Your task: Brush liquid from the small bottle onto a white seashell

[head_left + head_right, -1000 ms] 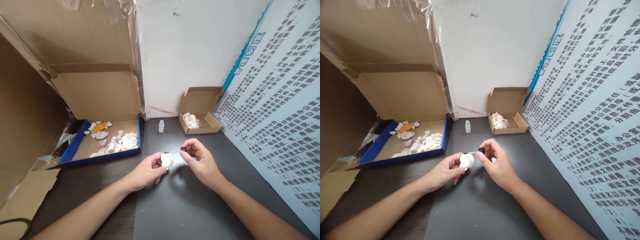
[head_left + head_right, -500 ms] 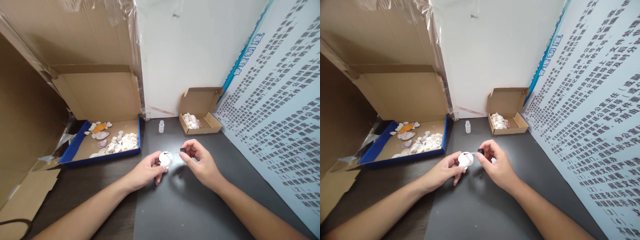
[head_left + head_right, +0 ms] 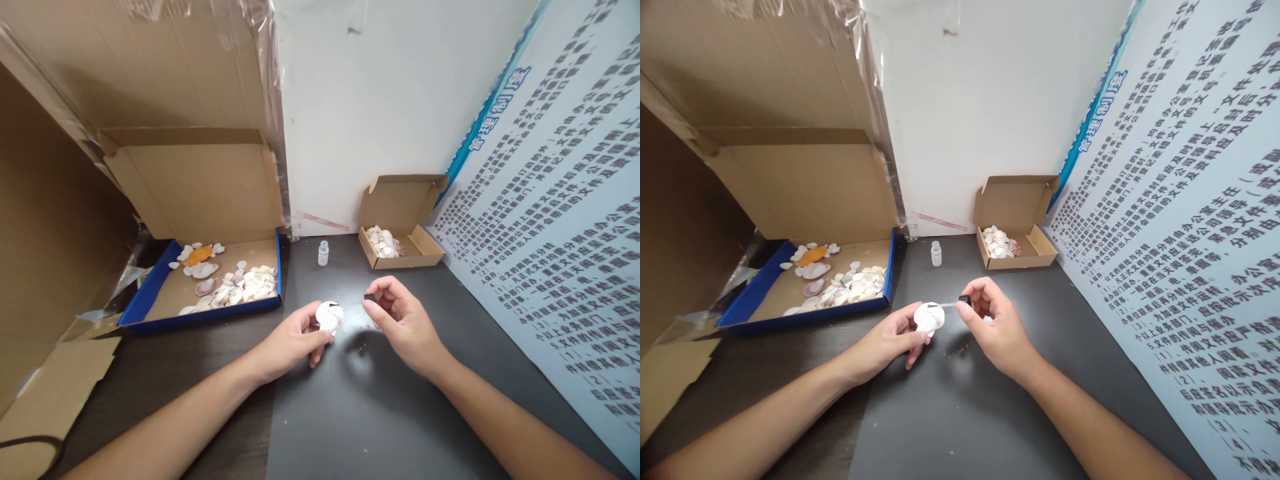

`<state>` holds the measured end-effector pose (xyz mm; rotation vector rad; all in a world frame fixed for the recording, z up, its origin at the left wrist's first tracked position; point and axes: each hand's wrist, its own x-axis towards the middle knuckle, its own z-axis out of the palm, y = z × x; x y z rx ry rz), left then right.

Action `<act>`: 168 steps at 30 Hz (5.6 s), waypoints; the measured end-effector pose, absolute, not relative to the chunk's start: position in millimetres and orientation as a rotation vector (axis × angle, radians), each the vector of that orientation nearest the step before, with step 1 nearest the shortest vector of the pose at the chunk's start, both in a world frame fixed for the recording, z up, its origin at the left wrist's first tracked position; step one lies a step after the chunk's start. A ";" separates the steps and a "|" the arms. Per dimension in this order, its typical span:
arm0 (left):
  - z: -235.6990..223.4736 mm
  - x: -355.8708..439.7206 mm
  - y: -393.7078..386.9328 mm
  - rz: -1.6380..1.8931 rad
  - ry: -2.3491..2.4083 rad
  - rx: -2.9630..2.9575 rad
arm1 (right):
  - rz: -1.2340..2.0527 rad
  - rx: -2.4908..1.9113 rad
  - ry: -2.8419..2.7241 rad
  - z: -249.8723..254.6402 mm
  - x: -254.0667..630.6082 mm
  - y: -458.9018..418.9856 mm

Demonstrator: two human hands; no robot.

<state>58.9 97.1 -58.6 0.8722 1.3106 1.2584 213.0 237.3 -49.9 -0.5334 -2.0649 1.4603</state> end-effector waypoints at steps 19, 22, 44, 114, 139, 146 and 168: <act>-63.8 56.5 98.5 1.283 1.301 0.866 | 1.444 -0.517 -2.180 -46.3 214.5 235.7; -66.1 55.8 98.3 1.283 1.296 0.865 | 1.432 -0.494 -2.176 -44.1 215.8 234.3; -69.5 53.9 99.7 1.407 1.211 0.727 | 1.275 -0.574 -2.161 -42.1 214.7 236.3; -66.4 58.0 99.1 1.442 1.236 0.681 | 1.267 -0.549 -2.158 -45.6 215.7 235.9; -66.0 56.4 99.2 1.402 1.260 0.685 | 1.338 -0.537 -2.218 -51.0 214.7 239.2; -65.1 58.1 97.9 1.405 1.264 0.672 | 1.403 -0.461 -2.269 -49.0 213.7 239.6; -64.0 57.9 98.6 1.394 1.255 0.664 | 1.545 -0.471 -2.166 -48.6 214.6 239.6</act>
